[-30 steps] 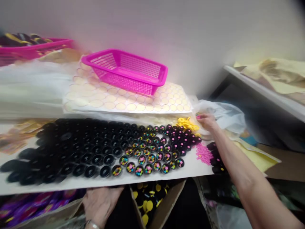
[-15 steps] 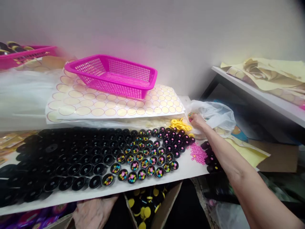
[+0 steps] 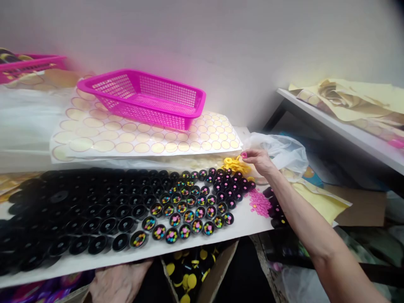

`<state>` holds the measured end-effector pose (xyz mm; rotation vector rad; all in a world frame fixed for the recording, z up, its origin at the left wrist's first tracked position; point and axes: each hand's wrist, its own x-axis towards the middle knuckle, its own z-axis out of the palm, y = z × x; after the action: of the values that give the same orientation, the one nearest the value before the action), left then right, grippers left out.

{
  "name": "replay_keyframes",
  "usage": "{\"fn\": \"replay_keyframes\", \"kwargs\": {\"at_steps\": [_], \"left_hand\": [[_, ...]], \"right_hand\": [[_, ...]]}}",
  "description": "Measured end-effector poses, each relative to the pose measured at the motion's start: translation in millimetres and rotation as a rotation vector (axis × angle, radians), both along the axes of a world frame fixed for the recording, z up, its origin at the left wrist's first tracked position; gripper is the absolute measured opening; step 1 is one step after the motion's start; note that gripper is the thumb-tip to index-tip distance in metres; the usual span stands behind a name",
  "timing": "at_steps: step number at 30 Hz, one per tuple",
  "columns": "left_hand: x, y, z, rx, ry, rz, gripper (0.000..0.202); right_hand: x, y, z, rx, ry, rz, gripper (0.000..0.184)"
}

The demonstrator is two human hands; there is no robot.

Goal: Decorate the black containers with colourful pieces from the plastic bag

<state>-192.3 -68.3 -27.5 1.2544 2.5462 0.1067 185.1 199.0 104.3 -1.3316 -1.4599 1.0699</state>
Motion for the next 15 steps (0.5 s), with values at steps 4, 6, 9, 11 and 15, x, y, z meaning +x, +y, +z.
{"fn": "replay_keyframes", "kwargs": {"at_steps": [4,6,9,11,15], "left_hand": [[9,1,16.0,-0.060,0.110,-0.048,0.078],[11,0,20.7,-0.084,0.121,-0.059,0.078],[12,-1,23.5,-0.094,0.109,-0.053,0.076],[11,-1,23.2,-0.079,0.101,-0.049,0.075],[10,-3,21.1,-0.033,0.114,-0.063,0.077]], "right_hand": [[-56,-24,18.1,-0.047,-0.034,0.202,0.026],[-83,-31,22.1,-0.043,-0.115,0.313,0.026],[-116,-33,18.3,-0.026,-0.251,0.480,0.023],[-132,-29,10.4,-0.008,-0.317,0.571,0.019],[-153,-21,-3.8,0.100,-0.450,0.660,0.013]]}}
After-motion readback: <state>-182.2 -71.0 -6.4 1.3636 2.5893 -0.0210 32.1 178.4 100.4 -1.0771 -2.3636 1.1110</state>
